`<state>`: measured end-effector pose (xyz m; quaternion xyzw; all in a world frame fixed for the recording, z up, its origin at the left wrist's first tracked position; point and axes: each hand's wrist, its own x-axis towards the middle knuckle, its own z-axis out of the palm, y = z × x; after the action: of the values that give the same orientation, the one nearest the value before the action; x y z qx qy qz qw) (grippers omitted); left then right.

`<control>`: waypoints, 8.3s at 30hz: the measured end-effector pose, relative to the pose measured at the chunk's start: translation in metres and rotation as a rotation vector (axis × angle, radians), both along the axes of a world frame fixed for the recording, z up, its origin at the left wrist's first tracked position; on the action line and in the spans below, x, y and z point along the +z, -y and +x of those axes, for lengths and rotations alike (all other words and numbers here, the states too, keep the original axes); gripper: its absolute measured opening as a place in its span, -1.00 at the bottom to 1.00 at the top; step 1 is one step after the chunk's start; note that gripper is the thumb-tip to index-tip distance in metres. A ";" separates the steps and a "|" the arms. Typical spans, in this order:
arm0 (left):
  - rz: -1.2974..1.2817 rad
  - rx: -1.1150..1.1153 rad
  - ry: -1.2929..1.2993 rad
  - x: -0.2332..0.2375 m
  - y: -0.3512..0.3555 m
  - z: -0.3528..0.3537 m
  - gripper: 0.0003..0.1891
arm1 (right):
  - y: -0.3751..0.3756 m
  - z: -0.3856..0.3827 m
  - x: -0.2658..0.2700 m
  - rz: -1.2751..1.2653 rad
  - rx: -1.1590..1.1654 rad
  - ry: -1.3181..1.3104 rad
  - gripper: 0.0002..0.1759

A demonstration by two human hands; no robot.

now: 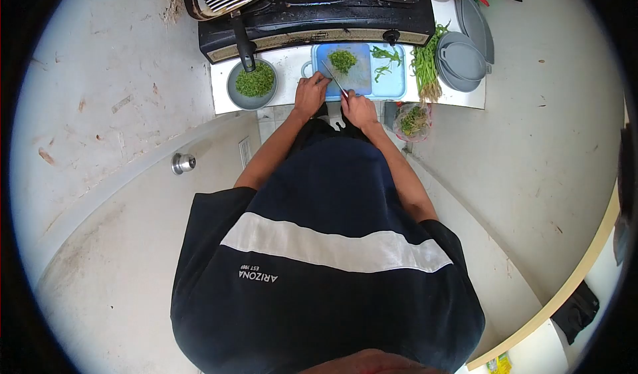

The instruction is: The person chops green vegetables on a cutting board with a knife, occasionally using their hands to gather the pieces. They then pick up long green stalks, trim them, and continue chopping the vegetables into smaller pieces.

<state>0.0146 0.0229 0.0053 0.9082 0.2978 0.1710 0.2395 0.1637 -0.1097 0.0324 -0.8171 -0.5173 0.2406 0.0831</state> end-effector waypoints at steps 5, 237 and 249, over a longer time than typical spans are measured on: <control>-0.054 0.003 0.003 0.002 0.000 -0.002 -0.77 | 0.006 -0.001 0.010 0.024 -0.017 -0.057 -0.54; 0.005 0.113 0.011 0.011 0.002 0.004 -0.93 | 0.005 -0.003 -0.005 -0.011 -0.066 -0.112 -0.49; 0.053 0.033 -0.061 0.006 0.005 -0.004 -0.84 | 0.000 -0.012 -0.008 -0.016 -0.020 -0.127 -0.47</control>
<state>0.0106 0.0183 0.0108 0.9139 0.3152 0.1552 0.2035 0.1518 -0.1094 0.0244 -0.8059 -0.5008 0.2954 0.1115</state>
